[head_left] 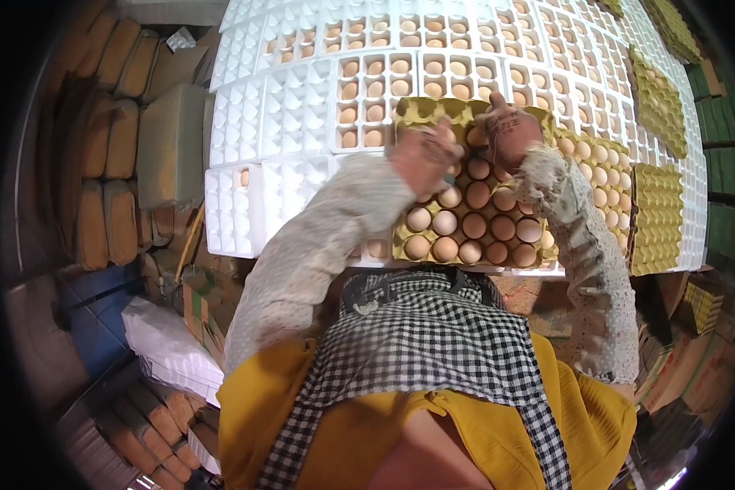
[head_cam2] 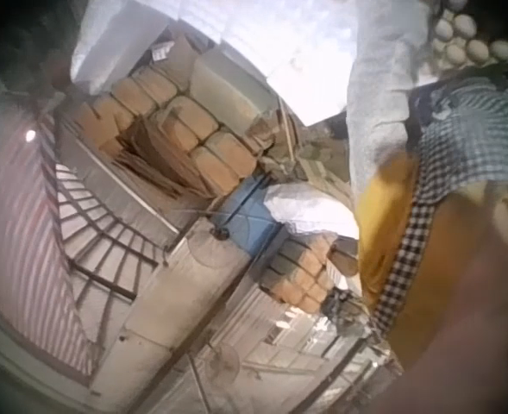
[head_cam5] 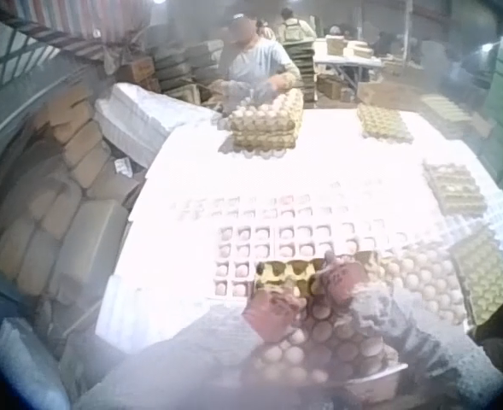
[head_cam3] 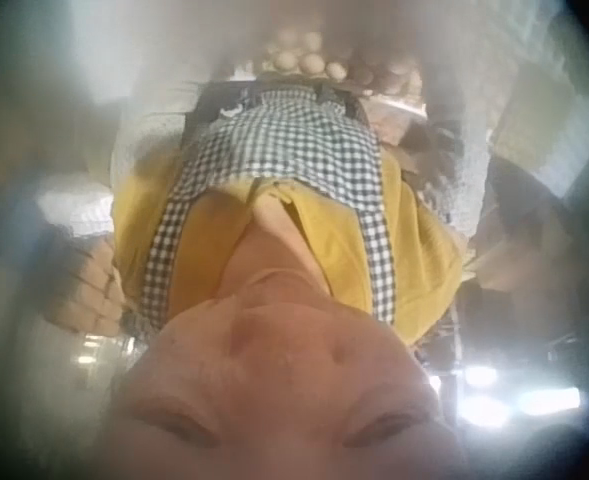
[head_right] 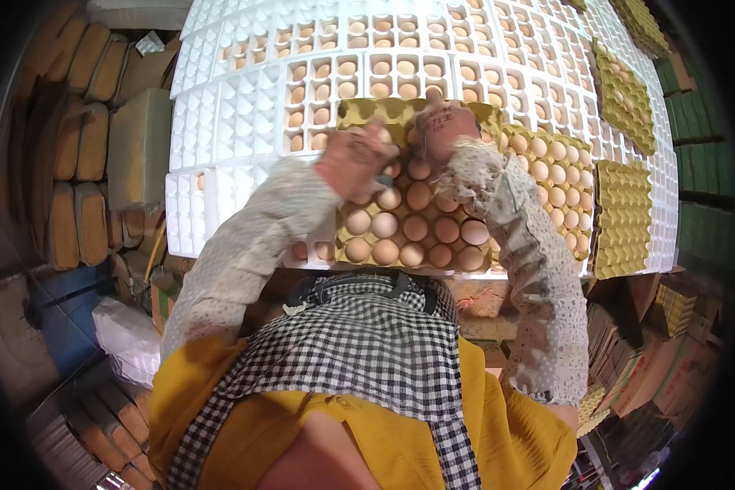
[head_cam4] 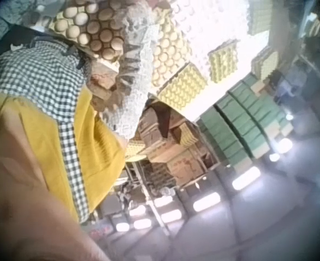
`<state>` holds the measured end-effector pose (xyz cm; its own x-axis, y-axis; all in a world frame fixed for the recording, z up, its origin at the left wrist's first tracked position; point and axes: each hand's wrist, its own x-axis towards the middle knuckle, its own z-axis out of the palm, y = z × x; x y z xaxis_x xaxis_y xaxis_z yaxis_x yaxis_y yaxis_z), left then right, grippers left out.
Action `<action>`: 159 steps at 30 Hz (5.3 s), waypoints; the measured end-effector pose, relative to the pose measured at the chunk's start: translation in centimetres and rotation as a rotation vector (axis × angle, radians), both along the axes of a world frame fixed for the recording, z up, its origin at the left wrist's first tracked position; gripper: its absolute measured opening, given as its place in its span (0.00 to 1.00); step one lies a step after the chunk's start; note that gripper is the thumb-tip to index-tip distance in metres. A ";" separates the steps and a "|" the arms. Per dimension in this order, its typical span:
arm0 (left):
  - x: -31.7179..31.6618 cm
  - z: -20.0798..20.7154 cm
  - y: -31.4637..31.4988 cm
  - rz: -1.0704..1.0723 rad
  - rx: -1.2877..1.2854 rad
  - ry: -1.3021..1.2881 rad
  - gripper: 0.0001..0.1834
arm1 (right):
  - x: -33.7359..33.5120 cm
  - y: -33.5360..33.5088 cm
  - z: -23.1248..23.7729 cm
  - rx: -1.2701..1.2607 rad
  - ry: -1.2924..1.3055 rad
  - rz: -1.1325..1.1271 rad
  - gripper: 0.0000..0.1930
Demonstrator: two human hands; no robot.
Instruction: The person handles cardboard pieces, positions an egg carton on a table, and transfers eggs from white grid trays into the egg cartons by hand.
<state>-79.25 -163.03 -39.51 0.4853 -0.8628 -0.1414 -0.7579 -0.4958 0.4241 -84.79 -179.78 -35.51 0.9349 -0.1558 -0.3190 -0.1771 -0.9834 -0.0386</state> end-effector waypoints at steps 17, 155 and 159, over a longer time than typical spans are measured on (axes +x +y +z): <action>2.6 -6.2 16.3 0.519 0.103 -0.178 0.27 | 3.3 18.0 -7.4 -0.125 -0.242 0.246 0.09; -6.6 -3.5 7.5 -0.346 -0.220 -0.168 0.31 | -13.3 7.3 -4.4 0.429 -0.142 -0.216 0.40; -6.0 -2.9 5.7 -0.362 -0.186 -0.115 0.29 | -14.8 4.9 -3.9 0.561 -0.255 -0.218 0.37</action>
